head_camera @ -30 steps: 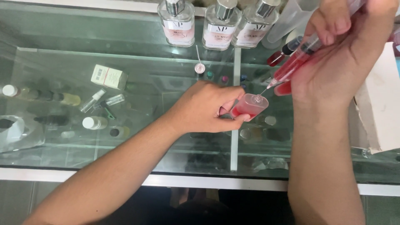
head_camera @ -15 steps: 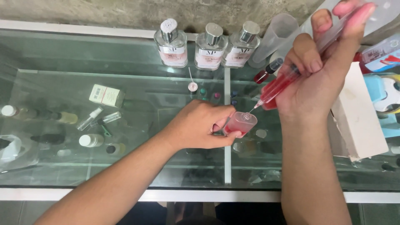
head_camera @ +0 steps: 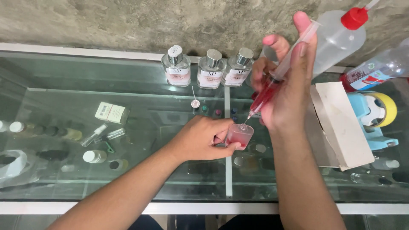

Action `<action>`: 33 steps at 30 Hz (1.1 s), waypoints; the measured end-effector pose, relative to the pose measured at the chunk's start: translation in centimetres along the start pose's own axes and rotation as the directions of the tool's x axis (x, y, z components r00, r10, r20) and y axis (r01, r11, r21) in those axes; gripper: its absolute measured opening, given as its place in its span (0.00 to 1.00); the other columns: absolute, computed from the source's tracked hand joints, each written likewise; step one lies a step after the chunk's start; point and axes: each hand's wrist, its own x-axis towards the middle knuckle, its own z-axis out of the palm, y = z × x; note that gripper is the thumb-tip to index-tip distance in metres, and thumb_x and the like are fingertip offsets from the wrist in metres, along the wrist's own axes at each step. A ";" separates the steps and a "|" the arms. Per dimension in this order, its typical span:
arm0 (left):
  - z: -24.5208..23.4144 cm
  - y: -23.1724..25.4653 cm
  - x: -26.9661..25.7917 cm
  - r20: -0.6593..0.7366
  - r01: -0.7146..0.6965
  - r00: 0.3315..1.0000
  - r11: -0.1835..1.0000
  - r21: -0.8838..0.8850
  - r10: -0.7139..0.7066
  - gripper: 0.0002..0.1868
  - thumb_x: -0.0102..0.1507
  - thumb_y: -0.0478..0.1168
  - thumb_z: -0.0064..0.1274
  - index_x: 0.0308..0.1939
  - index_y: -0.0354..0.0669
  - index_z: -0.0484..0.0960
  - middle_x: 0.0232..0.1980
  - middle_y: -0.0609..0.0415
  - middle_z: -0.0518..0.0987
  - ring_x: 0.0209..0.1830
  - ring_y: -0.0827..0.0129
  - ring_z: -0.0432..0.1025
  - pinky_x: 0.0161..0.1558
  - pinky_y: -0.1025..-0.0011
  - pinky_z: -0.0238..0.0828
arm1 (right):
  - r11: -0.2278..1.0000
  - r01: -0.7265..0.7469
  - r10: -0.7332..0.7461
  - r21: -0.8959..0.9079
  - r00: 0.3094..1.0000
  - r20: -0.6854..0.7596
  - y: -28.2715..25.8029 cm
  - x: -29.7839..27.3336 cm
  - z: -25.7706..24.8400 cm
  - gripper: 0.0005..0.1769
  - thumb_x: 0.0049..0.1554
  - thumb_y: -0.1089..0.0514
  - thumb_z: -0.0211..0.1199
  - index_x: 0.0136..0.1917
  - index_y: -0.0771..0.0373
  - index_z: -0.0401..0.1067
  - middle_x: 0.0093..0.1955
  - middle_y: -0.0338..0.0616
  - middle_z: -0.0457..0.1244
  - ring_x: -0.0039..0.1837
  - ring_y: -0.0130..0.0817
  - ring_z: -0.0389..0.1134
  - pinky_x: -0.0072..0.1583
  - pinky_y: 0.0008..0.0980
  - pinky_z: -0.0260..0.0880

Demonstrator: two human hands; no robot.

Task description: The person uses a syringe to transfer red liquid from a larger container into smaller perfume bottles, and then caps the bottles.

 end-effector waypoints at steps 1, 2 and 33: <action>0.0 -0.1 0.0 0.004 -0.002 1.000 1.000 0.009 0.002 0.22 0.60 0.48 0.61 0.25 0.51 0.60 0.18 0.68 0.58 0.14 0.75 0.56 0.21 0.72 0.50 | 0.999 -0.023 0.021 0.028 0.996 0.083 0.1 -0.2 0.1 0.34 0.68 0.40 0.53 0.82 0.48 0.52 0.53 0.36 0.67 0.29 0.21 0.50 0.28 0.19 0.43; 0.0 0.0 0.0 0.003 -0.003 1.000 1.000 0.010 0.003 0.22 0.60 0.48 0.61 0.25 0.51 0.60 0.18 0.68 0.58 0.14 0.75 0.56 0.21 0.72 0.50 | 0.999 -0.022 0.020 0.028 0.996 0.084 0.1 -0.2 0.3 0.34 0.68 0.40 0.53 0.82 0.48 0.52 0.53 0.36 0.67 0.29 0.21 0.50 0.28 0.19 0.43; 0.1 -0.1 -0.1 0.018 0.029 0.999 1.000 0.001 -0.029 0.21 0.58 0.45 0.61 0.24 0.51 0.61 0.17 0.68 0.60 0.15 0.73 0.57 0.22 0.72 0.53 | 0.981 -0.065 0.069 0.182 0.998 -0.014 -1.6 -0.4 0.7 0.11 0.60 0.31 0.54 0.47 0.33 0.63 0.45 0.27 0.52 0.27 0.18 0.34 0.28 0.19 0.27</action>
